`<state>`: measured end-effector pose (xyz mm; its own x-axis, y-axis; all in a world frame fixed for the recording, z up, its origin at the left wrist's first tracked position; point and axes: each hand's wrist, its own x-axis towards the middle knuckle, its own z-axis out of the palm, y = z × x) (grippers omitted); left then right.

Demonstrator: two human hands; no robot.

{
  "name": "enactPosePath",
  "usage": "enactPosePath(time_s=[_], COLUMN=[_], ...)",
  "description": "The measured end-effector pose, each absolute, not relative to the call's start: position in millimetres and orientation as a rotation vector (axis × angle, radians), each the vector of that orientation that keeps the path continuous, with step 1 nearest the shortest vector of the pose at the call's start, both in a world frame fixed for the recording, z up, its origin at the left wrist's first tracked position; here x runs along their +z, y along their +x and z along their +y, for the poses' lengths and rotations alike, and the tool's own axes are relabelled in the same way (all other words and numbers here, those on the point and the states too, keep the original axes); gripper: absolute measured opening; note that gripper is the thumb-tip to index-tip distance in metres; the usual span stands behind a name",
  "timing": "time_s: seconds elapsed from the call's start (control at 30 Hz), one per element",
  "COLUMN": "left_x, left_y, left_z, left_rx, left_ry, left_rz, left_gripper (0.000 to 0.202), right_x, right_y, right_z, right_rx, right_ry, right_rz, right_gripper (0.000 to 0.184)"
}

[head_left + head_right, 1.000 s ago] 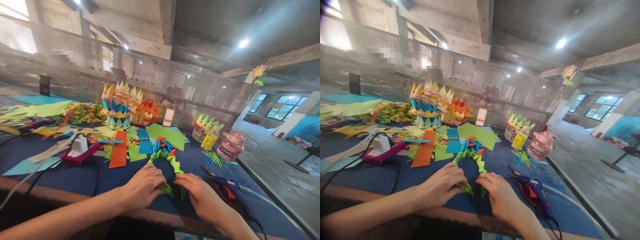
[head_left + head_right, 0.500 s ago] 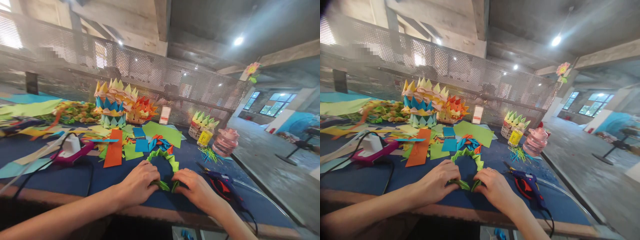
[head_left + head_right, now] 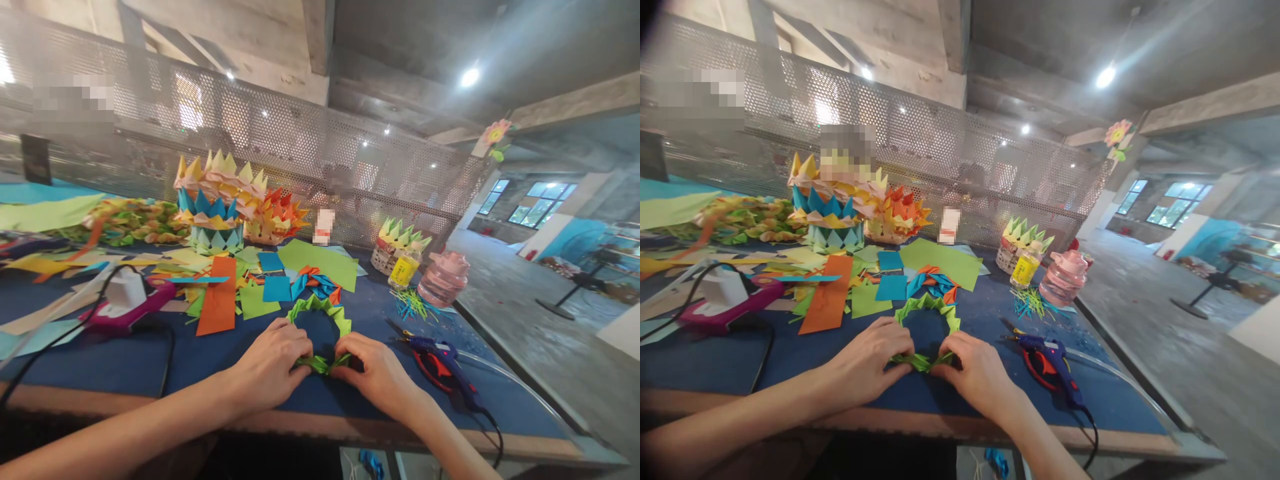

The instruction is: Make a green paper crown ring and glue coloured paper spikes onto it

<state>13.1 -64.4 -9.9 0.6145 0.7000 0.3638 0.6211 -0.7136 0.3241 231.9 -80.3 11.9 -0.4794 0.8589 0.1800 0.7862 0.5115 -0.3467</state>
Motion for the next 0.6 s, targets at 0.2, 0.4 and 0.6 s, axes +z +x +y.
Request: enactPosePath(time_s=[0.2,0.4,0.6], left_x=[-10,-10,7], left_y=[14,14,-1], left_z=[-64,-64,-56], left_rx=[0.700,0.720,0.833], left_ry=[2.694,2.700,2.622], left_rz=[1.088,1.053,0.987], left_gripper=[0.008,0.007,0.011], right_x=[8,1,-1], right_y=[229,226,224], right_z=[-84,-86,-87], right_rx=[0.401,0.377,0.299], right_ry=[-1.233,-1.147,-1.169], right_rz=[-2.414,-2.399,-2.398], right_gripper=[0.021,0.009,0.012])
